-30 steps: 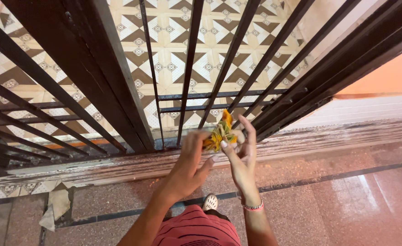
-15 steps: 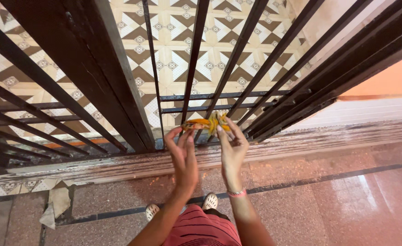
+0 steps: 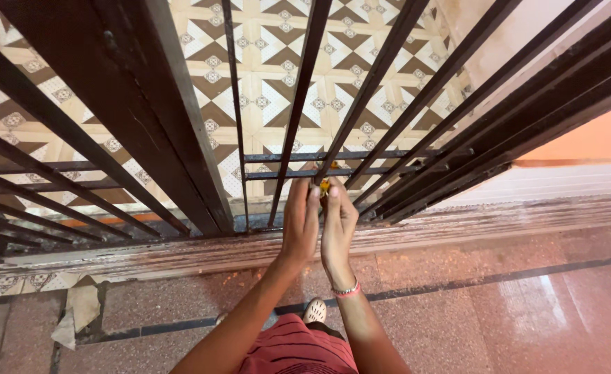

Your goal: The person wipes the vertical bars of a metal gate with a yellow cloth, moving the cloth up and down each bar sequentially.

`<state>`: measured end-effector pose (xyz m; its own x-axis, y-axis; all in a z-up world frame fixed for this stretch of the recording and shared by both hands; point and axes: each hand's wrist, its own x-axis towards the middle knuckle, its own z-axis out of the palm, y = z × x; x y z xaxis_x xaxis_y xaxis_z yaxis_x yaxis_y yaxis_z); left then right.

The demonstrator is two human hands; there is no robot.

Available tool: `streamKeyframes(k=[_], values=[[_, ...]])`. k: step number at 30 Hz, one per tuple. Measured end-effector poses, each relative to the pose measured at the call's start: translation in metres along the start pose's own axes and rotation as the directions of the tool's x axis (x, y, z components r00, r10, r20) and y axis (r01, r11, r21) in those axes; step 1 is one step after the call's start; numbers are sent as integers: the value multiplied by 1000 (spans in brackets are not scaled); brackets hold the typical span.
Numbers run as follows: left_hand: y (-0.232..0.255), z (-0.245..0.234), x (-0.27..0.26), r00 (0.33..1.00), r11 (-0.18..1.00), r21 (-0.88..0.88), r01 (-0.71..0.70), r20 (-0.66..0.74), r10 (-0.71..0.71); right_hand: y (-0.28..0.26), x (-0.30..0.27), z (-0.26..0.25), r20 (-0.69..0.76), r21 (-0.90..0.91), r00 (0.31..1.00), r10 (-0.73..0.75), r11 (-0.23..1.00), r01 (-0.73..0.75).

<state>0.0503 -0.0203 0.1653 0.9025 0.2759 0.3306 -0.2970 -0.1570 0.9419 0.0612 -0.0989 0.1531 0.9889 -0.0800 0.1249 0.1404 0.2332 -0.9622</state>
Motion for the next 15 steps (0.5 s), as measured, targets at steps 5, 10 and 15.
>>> streamKeyframes(k=[5, 10, 15], values=[[-34, 8, -6, 998, 999, -26, -28, -64, 26, 33, 7, -6, -76, -253, 939, -337, 917, 309], [-110, 18, -50, 980, 985, 90, -147, -122, 157, 120, -10, -37, -45, -340, 972, -230, 919, 202], [-151, -4, -73, 943, 830, 464, -308, 32, 331, 171, -17, -54, 26, -345, 998, -55, 937, 61]])
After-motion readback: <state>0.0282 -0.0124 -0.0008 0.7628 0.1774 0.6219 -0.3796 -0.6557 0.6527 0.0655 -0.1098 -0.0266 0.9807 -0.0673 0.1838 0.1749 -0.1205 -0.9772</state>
